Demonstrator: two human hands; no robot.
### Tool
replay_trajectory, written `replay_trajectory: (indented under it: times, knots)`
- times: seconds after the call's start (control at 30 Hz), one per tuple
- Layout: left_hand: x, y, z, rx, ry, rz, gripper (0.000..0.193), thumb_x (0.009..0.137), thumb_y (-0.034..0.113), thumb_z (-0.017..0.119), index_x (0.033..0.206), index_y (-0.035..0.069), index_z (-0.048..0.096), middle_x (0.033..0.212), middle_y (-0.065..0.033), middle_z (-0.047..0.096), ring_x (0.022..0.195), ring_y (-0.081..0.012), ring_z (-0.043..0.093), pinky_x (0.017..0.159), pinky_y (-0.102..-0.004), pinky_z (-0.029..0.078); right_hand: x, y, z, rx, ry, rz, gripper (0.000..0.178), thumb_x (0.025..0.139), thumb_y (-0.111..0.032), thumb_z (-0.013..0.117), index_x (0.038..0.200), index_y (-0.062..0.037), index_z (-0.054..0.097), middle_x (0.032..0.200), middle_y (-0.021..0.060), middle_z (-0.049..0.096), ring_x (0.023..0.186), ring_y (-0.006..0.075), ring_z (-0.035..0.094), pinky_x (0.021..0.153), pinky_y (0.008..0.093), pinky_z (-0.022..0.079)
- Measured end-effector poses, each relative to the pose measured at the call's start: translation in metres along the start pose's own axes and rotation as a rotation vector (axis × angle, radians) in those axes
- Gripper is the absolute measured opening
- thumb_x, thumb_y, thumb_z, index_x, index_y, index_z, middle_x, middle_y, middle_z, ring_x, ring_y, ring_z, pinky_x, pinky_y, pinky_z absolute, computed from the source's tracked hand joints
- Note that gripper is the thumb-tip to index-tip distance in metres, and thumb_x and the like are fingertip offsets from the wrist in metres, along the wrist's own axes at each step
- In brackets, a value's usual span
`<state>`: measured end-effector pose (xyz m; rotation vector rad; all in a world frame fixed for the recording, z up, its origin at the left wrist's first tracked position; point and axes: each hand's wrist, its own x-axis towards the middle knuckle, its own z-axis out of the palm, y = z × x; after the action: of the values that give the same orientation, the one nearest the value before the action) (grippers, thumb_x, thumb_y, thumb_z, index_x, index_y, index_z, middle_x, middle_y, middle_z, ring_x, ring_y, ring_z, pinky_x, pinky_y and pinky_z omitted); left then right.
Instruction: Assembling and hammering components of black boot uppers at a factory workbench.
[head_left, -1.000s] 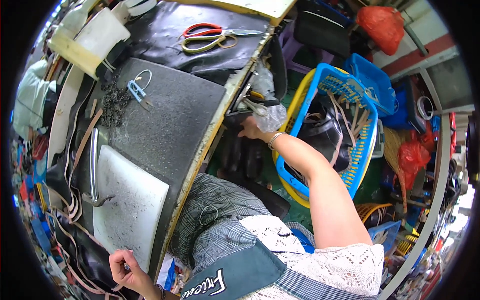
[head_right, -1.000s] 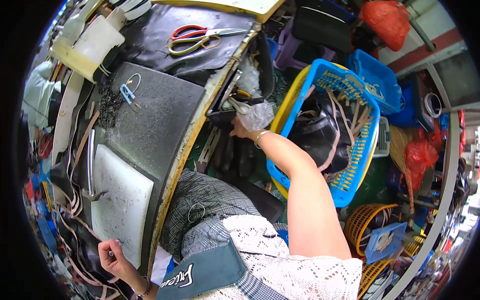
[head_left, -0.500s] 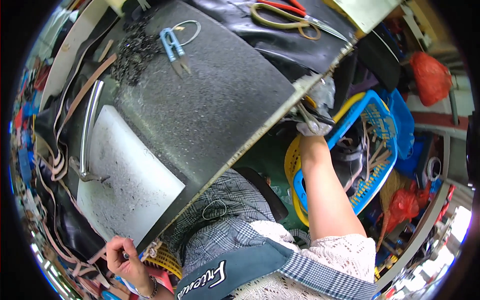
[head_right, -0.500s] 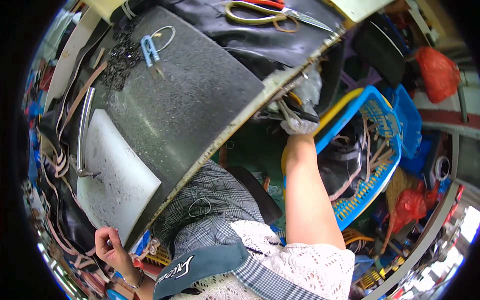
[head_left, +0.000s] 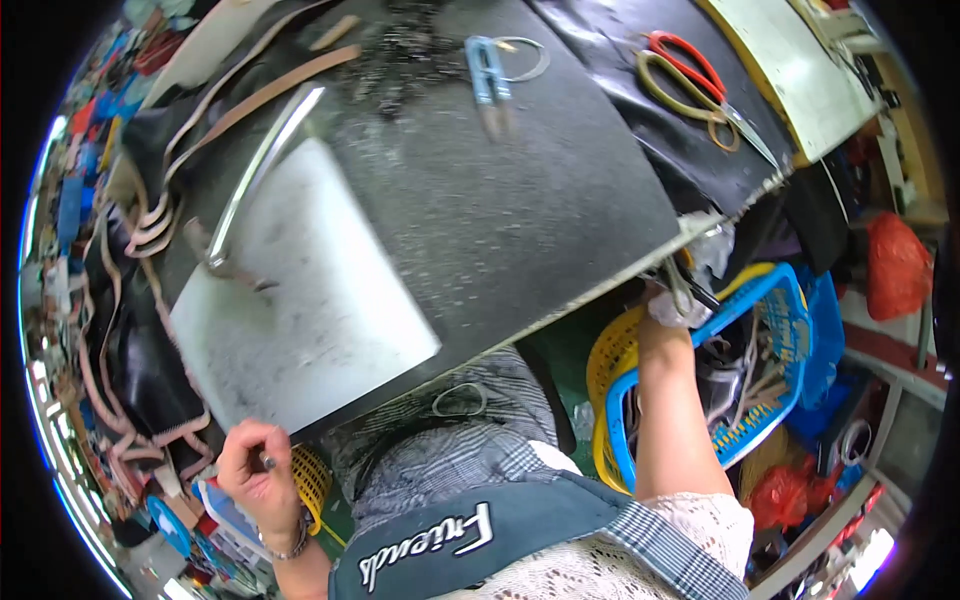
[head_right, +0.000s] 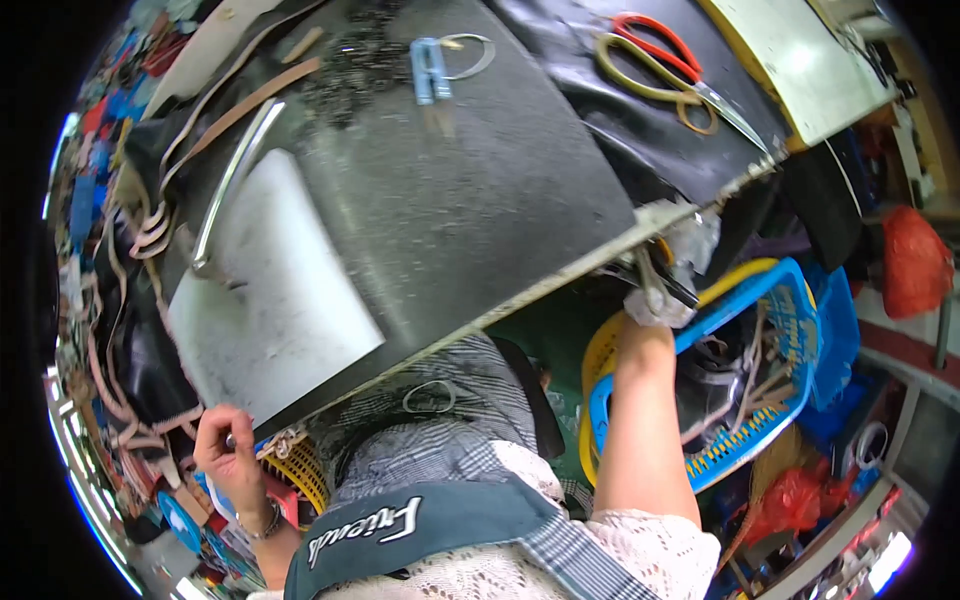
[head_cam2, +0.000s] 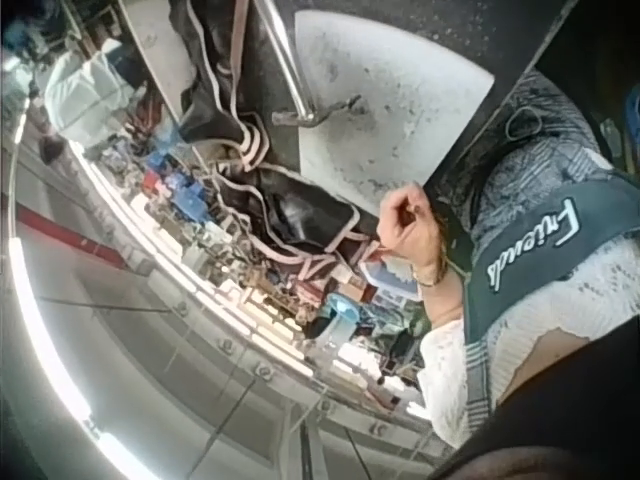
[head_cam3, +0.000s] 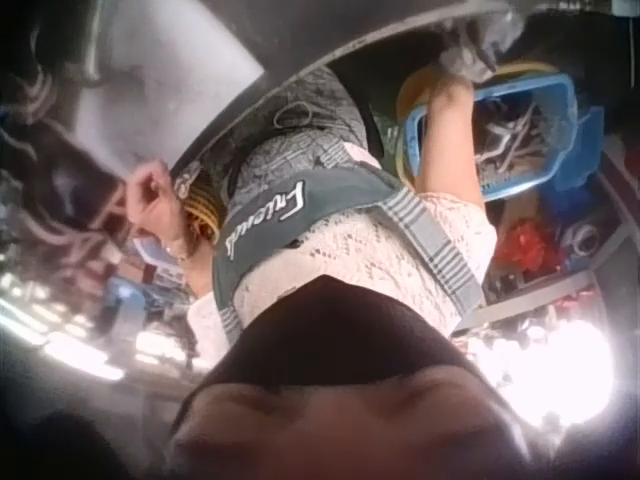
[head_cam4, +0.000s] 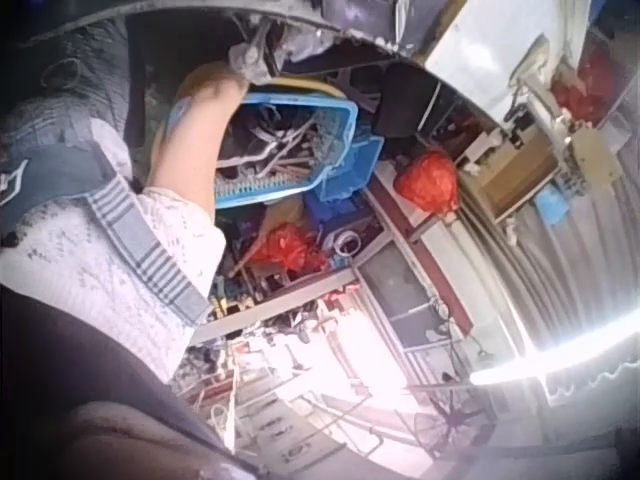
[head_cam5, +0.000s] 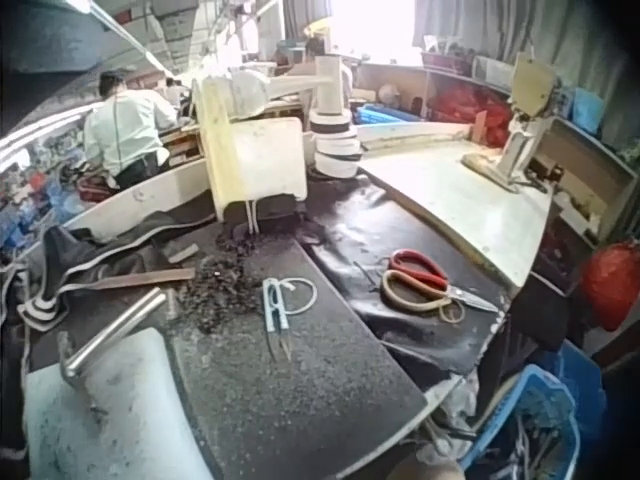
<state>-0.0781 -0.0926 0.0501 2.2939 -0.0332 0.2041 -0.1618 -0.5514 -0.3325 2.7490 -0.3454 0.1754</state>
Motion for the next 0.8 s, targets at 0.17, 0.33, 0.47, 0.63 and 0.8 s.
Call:
replay_trajectory:
  times: [0.17, 0.33, 0.47, 0.63, 0.8]
  knots:
    - [0.030, -0.002, 0.002, -0.067, -0.100, 0.138, 0.010, 0.090, 0.008, 0.065, 0.082, 0.002, 0.062, 0.066, -0.0014, 0.052, 0.056, -0.0102, 0.042, 0.053, -0.0234, 0.033, 0.073, -0.011, 0.000, 0.063, 0.206, -0.021, 0.030, 0.083, -0.032, 0.060, 0.095, -0.0076, 0.071, 0.095, 0.0177, 0.068, 0.095, 0.0373, 0.064, 0.086, 0.0468, 0.049]
    - [0.040, -0.015, -0.040, -0.015, 0.060, 0.116, 0.006, 0.089, 0.006, 0.065, 0.084, 0.003, 0.064, 0.065, -0.0004, 0.052, 0.054, -0.0075, 0.037, 0.049, -0.0240, 0.027, 0.042, -0.045, -0.118, 0.358, -0.897, -0.466, 0.025, 0.085, -0.021, 0.059, 0.103, -0.0073, 0.072, 0.105, 0.0188, 0.069, 0.098, 0.0358, 0.066, 0.083, 0.0468, 0.052]
    - [0.071, -0.032, -0.073, 0.100, 0.119, 0.141, 0.005, 0.083, 0.004, 0.068, 0.087, 0.003, 0.065, 0.068, -0.0012, 0.053, 0.054, -0.0077, 0.036, 0.049, -0.0240, 0.028, 0.102, -0.041, -0.328, 1.252, -1.169, -0.595, 0.015, 0.086, -0.009, 0.067, 0.099, -0.0036, 0.071, 0.090, 0.0130, 0.072, 0.084, 0.0256, 0.071, 0.072, 0.0333, 0.056]
    - [0.177, -0.063, -0.066, 0.256, 0.052, 0.335, 0.026, 0.080, 0.020, 0.071, 0.100, 0.005, 0.064, 0.088, -0.0121, 0.065, 0.076, -0.0277, 0.062, 0.070, -0.0375, 0.049, 0.221, -0.126, -0.437, 1.130, 0.222, -0.790, 0.042, 0.071, 0.013, 0.061, 0.110, -0.0023, 0.063, 0.103, 0.0139, 0.066, 0.094, 0.0321, 0.062, 0.080, 0.0373, 0.053]
    - [0.327, -0.140, -0.041, 0.555, 0.072, 0.386, 0.051, 0.080, 0.026, 0.069, 0.126, 0.005, 0.058, 0.098, -0.0205, 0.064, 0.093, -0.0351, 0.063, 0.081, -0.0419, 0.051, 0.295, -0.226, -0.440, 0.839, 0.174, -1.165, 0.038, 0.067, 0.001, 0.061, 0.105, -0.0005, 0.061, 0.102, 0.0148, 0.061, 0.100, 0.0328, 0.057, 0.091, 0.0407, 0.046]
